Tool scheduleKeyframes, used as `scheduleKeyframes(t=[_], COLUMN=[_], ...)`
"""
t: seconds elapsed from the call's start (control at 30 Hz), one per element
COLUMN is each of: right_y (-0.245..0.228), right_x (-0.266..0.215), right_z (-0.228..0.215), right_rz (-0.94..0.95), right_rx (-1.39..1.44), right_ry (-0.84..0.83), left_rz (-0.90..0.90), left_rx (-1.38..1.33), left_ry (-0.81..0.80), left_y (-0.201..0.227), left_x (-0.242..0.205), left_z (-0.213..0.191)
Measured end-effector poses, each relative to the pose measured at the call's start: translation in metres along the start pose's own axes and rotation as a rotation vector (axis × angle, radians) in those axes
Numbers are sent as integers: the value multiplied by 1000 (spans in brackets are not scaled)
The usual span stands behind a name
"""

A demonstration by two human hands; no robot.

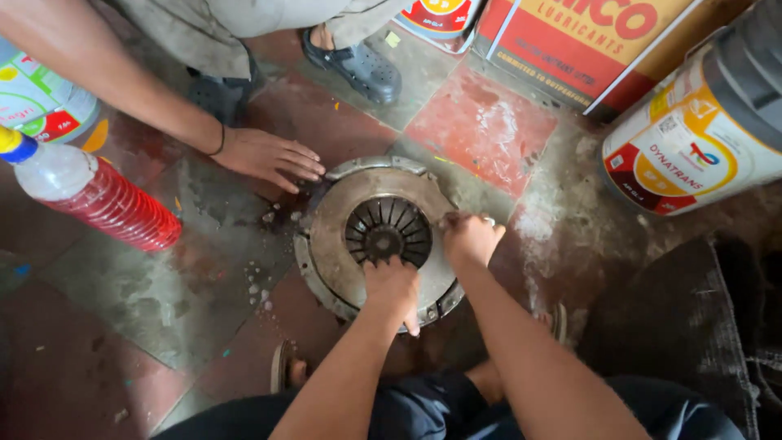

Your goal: Cleaning a car clutch assembly using a spray bottle and hands.

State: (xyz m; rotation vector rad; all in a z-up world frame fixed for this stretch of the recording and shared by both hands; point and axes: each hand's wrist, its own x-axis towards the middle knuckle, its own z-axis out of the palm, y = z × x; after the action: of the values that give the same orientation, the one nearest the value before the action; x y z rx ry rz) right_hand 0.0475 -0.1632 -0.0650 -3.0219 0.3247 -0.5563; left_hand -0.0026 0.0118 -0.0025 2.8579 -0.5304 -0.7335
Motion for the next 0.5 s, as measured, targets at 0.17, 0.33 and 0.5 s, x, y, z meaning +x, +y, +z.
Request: scheduleKeyframes(t=[0.17, 0.33, 0.5], right_y=[5, -8, 9], right_x=[-43, 0, -29], right_z=[-6, -26, -57], right_rz=[-93, -181, -445], right_rx=[46, 64, 40], right_ry=[36, -26, -247], left_rz=[4, -17, 9], left_rx=[8, 14, 6], left_ry=[-48, -22, -61], left_y=[5, 7, 5], left_x=[8, -4, 0], left_z=[0, -1, -6])
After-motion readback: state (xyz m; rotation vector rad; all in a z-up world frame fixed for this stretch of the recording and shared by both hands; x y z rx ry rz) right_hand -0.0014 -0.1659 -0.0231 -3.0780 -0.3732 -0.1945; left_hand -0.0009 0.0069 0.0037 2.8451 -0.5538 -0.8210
